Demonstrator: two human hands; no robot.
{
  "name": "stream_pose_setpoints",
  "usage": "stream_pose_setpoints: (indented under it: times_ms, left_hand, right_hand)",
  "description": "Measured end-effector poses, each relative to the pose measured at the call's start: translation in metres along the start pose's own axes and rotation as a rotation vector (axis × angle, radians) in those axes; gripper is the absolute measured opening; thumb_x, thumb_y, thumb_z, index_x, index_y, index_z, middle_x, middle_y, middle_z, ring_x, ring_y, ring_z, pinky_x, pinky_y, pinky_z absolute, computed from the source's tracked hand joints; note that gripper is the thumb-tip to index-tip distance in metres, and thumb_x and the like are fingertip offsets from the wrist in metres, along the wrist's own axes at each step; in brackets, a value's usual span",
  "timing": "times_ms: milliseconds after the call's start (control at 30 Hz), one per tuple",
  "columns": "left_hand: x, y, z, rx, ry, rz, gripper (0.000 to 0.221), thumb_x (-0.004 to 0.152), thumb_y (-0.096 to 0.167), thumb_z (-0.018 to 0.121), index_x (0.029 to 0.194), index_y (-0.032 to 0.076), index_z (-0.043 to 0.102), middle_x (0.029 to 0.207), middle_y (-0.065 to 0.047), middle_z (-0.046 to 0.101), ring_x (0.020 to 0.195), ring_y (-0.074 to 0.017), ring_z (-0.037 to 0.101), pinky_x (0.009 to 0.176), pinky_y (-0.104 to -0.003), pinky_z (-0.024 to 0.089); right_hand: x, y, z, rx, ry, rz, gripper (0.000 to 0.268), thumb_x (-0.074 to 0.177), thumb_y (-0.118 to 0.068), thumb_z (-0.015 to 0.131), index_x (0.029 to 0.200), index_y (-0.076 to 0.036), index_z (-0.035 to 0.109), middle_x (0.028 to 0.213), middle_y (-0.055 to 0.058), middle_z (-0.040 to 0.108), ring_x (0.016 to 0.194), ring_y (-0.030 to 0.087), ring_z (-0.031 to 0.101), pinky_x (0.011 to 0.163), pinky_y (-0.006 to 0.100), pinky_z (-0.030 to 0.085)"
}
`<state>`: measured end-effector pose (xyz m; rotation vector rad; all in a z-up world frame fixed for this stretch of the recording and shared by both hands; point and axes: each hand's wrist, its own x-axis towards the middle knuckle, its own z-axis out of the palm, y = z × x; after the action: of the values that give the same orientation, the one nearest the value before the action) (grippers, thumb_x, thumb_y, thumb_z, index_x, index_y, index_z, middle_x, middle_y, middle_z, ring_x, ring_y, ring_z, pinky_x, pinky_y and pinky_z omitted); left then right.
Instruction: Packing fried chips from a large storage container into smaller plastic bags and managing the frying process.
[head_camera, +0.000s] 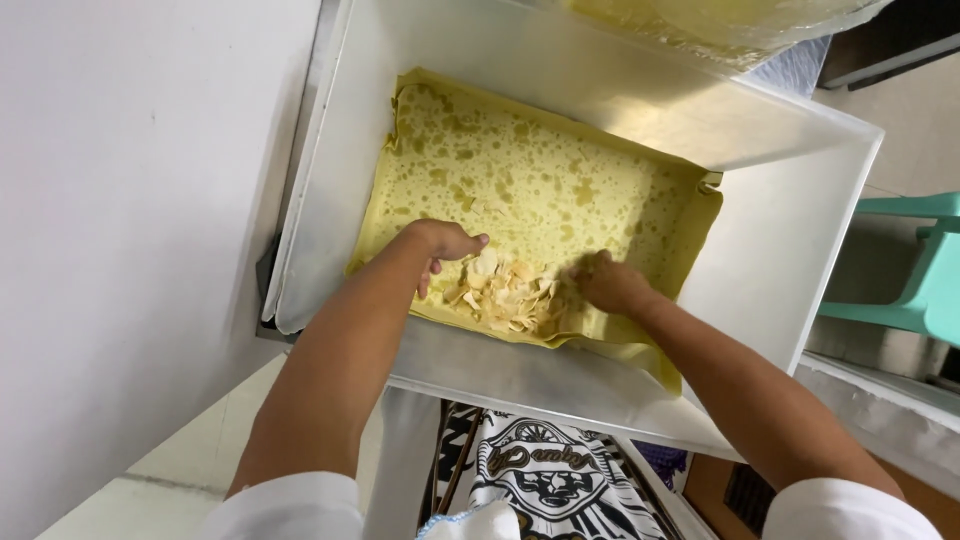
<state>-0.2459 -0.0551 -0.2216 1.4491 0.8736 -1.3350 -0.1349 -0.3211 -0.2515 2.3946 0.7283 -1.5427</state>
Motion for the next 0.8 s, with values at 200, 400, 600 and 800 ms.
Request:
stream_pose_setpoints:
  times_ms: [200, 400, 600, 800]
  left_hand:
    - [0.045, 0.008, 0.034, -0.229, -0.149, 0.069, 0.094, 0.1, 0.069, 0.04, 0.166, 0.016, -0.001, 0.169, -0.026, 0.006, 0.146, -0.0577, 0.026, 0.082, -0.089, 0.042]
    - [0.044, 0.014, 0.055, -0.499, -0.068, 0.166, 0.083, 0.104, 0.057, 0.022, 0.165, 0.001, 0.006, 0.166, -0.031, 0.016, 0.144, -0.0569, 0.033, 0.089, -0.079, 0.049]
    - [0.138, 0.002, 0.065, -0.681, 0.103, 0.294, 0.067, 0.106, 0.043, 0.036, 0.159, 0.006, 0.02, 0.122, -0.02, 0.055, 0.084, -0.0327, 0.068, 0.054, -0.064, 0.064]
    - [-0.102, 0.068, 0.065, -0.48, 0.362, 0.454, 0.057, 0.103, 0.038, 0.044, 0.154, 0.013, 0.045, 0.153, -0.027, 0.047, 0.145, -0.0439, 0.043, 0.115, -0.058, 0.042]
  right_hand:
    - [-0.005, -0.036, 0.037, 0.11, -0.017, -0.18, 0.073, 0.096, -0.026, 0.065, 0.155, -0.005, 0.029, 0.139, 0.032, 0.037, 0.116, 0.061, 0.06, 0.086, 0.061, 0.063]
    - [-0.034, -0.083, 0.016, 1.2, -0.059, 0.006, 0.089, 0.098, -0.064, 0.057, 0.159, -0.014, 0.016, 0.154, 0.034, 0.028, 0.132, 0.059, 0.048, 0.095, 0.068, 0.054]
    - [-0.056, -0.094, -0.006, 1.304, -0.011, -0.105, 0.061, 0.105, -0.045, 0.05, 0.157, -0.019, 0.03, 0.149, 0.03, 0.046, 0.126, 0.043, 0.056, 0.09, 0.055, 0.056]
    - [-0.12, -0.106, -0.064, 1.035, 0.281, -0.227, 0.051, 0.106, -0.039, 0.044, 0.153, -0.019, 0.041, 0.128, 0.033, 0.065, 0.119, 0.046, 0.064, 0.09, 0.053, 0.055]
